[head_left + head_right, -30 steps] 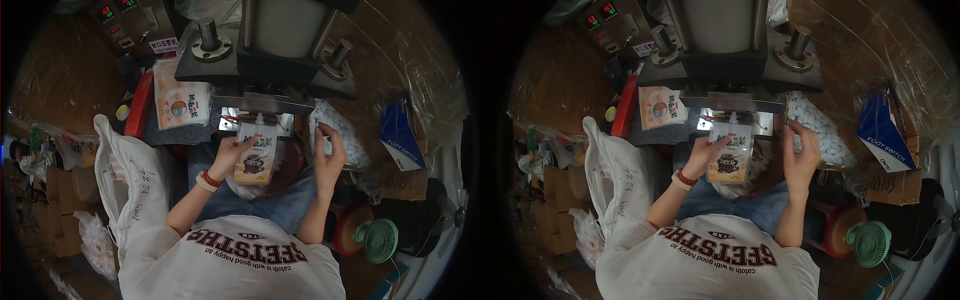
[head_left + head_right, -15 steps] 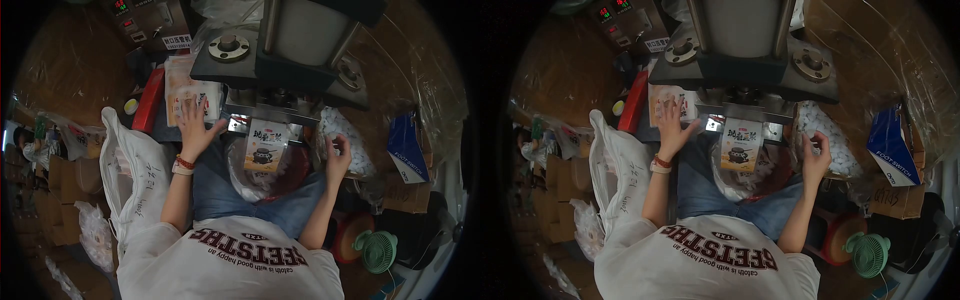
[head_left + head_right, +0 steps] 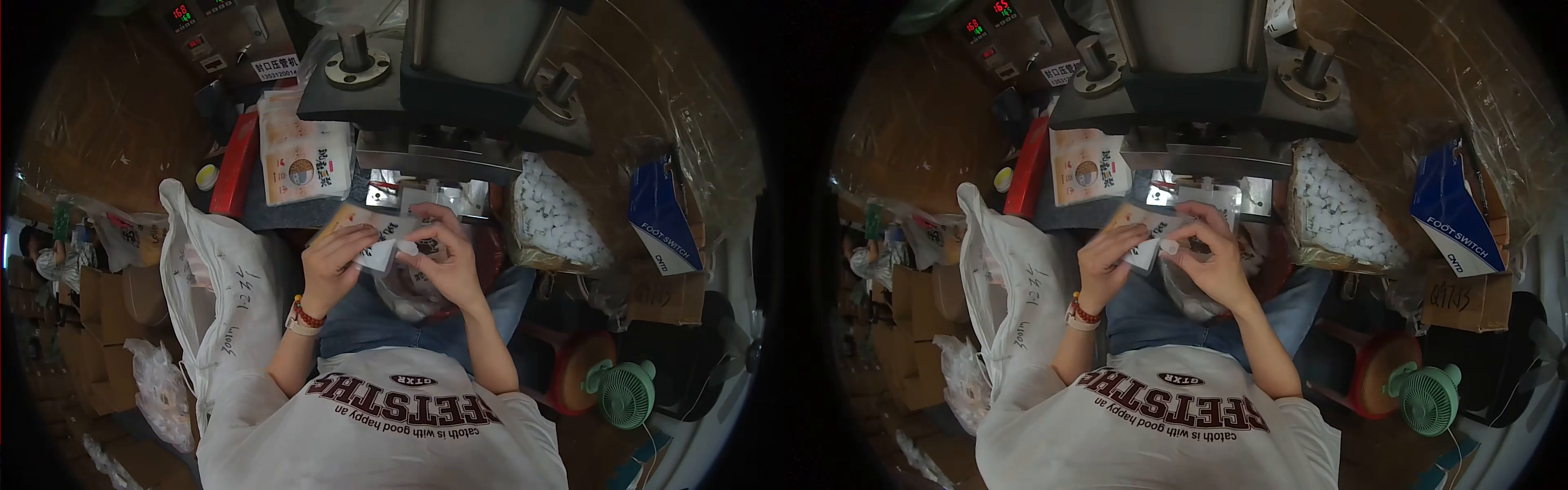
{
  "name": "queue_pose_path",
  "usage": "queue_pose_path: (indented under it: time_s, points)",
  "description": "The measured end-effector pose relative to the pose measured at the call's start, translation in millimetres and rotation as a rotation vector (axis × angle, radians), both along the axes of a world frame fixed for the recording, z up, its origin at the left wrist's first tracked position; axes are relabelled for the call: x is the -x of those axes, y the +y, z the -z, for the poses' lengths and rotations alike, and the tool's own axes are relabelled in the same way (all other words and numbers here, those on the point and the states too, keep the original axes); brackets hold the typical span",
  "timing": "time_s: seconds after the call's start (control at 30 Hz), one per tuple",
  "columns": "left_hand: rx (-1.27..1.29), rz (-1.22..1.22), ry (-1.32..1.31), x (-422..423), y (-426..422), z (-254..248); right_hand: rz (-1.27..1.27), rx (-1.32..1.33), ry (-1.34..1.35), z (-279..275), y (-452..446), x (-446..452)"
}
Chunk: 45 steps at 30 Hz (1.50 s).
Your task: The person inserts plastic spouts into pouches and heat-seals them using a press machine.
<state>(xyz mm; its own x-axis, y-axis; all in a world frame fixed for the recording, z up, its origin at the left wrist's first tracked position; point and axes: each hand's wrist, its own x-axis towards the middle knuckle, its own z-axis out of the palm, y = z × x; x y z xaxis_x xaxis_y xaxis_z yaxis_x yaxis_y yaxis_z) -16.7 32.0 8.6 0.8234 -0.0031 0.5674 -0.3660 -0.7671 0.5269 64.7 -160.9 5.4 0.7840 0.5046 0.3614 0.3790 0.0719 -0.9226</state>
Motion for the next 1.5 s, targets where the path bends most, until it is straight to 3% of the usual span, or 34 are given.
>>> queue_pose_path:
  time_s: [0.13,0.17,0.23,0.27,0.3,0.37,0.4,0.47,0.5,0.53,0.6,0.67,0.7,0.8,0.87,0.93,0.97,1.03,1.07,1.13,1.2,1.27,1.3,1.37,1.43,1.5]
  points:
    - [0.171,0.250,0.050,0,-10,-8,-0.065,-0.073,-0.094,-11,-20,-2]
    - [0.173,0.252,0.050,-2,-16,-4,-0.121,-0.098,0.013,-10,-24,-2]
    - [0.493,0.233,0.308,-11,-29,13,-0.174,-0.124,0.117,-8,-26,-3]
    - [0.493,0.236,0.308,-16,-35,25,0.032,0.037,0.014,-7,-26,-5]
    - [0.689,0.212,0.475,-22,-40,39,0.238,0.198,-0.090,-7,-25,-5]
    - [1.005,0.200,0.711,-36,-44,56,0.368,0.135,-0.056,-12,-39,-9]
    - [1.007,0.204,0.707,-42,-45,54,0.492,0.072,-0.017,-16,-50,-13]
    - [1.296,0.194,0.730,-56,-47,48,0.687,0.269,-0.137,-33,-73,-23]
    - [1.315,0.173,0.738,-62,-47,45,0.813,0.414,-0.300,-31,-82,-33]
    - [1.317,0.170,0.737,-68,-46,43,0.810,0.415,-0.299,-18,-92,-45]
    - [1.408,0.196,0.698,-76,-45,41,0.830,1.002,-0.280,6,-103,-62]
    - [1.438,0.191,0.716,-79,-46,44,0.828,0.973,-0.176,13,-104,-67]
    - [1.420,0.171,0.713,-80,-47,47,0.824,0.948,-0.070,14,-102,-69]
    - [1.308,0.157,0.727,-78,-33,48,0.799,0.743,-0.112,22,-108,-71]
    - [0.556,-0.189,0.540,-77,-2,43,0.805,0.739,-0.112,24,-108,-73]
    - [-0.477,-0.722,0.069,-67,23,32,0.814,0.739,-0.098,28,-109,-71]
    - [-0.479,-0.721,0.069,-59,40,41,0.862,0.695,-0.215,31,-109,-73]
    - [-0.433,-0.478,0.372,-39,65,58,0.904,0.645,-0.338,23,-104,-70]
    - [-0.495,-0.400,0.290,-28,67,58,0.928,0.522,-0.440,12,-99,-64]
    - [-0.334,-0.209,0.272,-11,73,61,0.952,0.405,-0.531,-13,-84,-42]
    - [-0.279,-0.236,0.194,-2,56,45,0.703,0.325,-0.623,-34,-66,-18]
    - [-0.044,-0.309,0.217,0,42,30,0.530,0.286,-0.652,-41,-42,1]
    - [-0.045,-0.303,0.213,-2,36,25,0.486,0.307,-0.683,-39,-30,7]
    - [-0.121,-0.174,-0.045,-4,21,18,0.442,0.336,-0.708,-31,-13,15]
    - [-0.113,-0.138,-0.015,-1,6,3,0.210,0.389,-0.722,-26,-4,14]
    - [-0.209,-0.036,0.030,0,-1,-9,0.182,0.366,-0.758,-35,-9,14]
